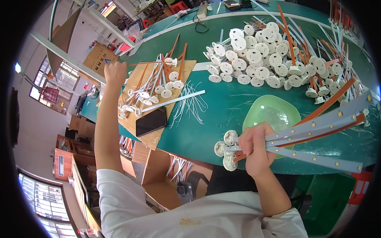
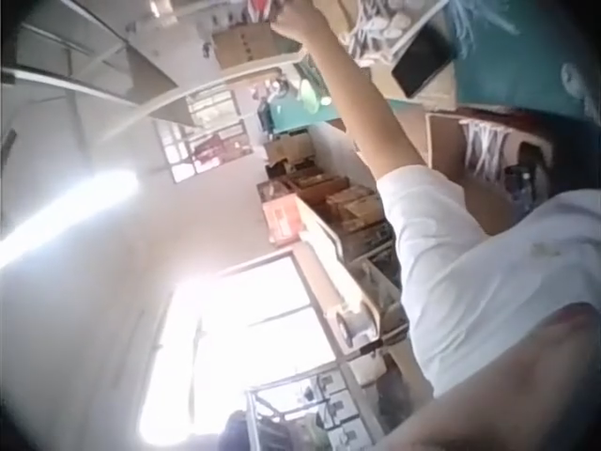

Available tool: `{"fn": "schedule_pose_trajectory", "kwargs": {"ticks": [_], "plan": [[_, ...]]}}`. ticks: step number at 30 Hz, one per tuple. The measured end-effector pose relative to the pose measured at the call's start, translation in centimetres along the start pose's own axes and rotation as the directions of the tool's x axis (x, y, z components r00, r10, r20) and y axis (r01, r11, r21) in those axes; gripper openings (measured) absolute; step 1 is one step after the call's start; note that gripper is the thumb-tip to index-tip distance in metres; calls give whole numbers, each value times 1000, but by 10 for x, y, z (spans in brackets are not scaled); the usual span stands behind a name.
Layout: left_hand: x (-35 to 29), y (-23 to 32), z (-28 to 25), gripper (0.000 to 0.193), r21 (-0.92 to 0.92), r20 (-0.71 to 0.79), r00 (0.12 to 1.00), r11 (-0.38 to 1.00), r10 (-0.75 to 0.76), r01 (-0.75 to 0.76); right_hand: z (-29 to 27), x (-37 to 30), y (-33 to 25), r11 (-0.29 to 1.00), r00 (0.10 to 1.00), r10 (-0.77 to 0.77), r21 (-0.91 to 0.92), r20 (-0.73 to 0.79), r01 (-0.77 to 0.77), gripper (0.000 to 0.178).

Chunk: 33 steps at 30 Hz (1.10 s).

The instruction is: The person is assembling small decorative or functional components by inserting thin rods into circular bases, bundling them together, and placing the finished items into a cardboard box.

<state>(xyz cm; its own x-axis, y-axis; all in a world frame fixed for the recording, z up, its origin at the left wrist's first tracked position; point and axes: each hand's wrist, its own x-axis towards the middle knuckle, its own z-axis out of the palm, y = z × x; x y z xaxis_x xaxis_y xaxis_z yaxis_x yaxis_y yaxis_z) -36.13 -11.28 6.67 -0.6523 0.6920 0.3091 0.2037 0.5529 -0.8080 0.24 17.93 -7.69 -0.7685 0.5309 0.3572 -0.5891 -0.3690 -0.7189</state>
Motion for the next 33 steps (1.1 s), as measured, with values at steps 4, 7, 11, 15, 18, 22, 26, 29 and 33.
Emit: {"fn": "schedule_pose_trajectory", "kwargs": {"ticks": [4, 7, 11, 15, 18, 22, 26, 29, 33], "plan": [[17, 20, 2, 23, -296, 420, 833, 814, -359, 500, 0, -4, 1, 999, 999, -23, -40, 33, 24, 28], [36, 25, -2, 28, -554, 222, 902, 713, -371, 430, -1, -5, 2, 997, 999, -21, -75, 30, 23, 31], [78, 9, -1, 32, -932, 48, 845, 281, -532, 230, 2, -5, 2, 999, 997, 14, -33, 72, -12, 30], [114, 78, -42, 60, -984, -38, 822, -123, -568, -131, -6, -3, 0, 998, 999, -13, -62, 39, 15, 29], [119, 112, -37, 76, -984, -28, 786, -122, -618, -131, -5, -5, 0, 997, 997, -9, -76, 75, 15, 29], [128, 156, 26, 52, -950, 313, 802, -156, -508, 272, -6, -7, 1, 998, 994, 14, -65, 109, -7, 29], [151, 146, 59, 34, -921, 335, 816, 20, -470, 390, -2, -8, -3, 999, 992, 47, -14, 113, -46, 30], [180, 141, 25, 29, -729, 443, 789, 342, -426, 594, -4, -6, -4, 973, 979, 201, 107, 25, -203, 32], [174, 148, 24, 30, -610, 577, 761, 464, -296, 643, -6, -8, -2, 940, 966, 245, 223, 85, -258, 28]]}}
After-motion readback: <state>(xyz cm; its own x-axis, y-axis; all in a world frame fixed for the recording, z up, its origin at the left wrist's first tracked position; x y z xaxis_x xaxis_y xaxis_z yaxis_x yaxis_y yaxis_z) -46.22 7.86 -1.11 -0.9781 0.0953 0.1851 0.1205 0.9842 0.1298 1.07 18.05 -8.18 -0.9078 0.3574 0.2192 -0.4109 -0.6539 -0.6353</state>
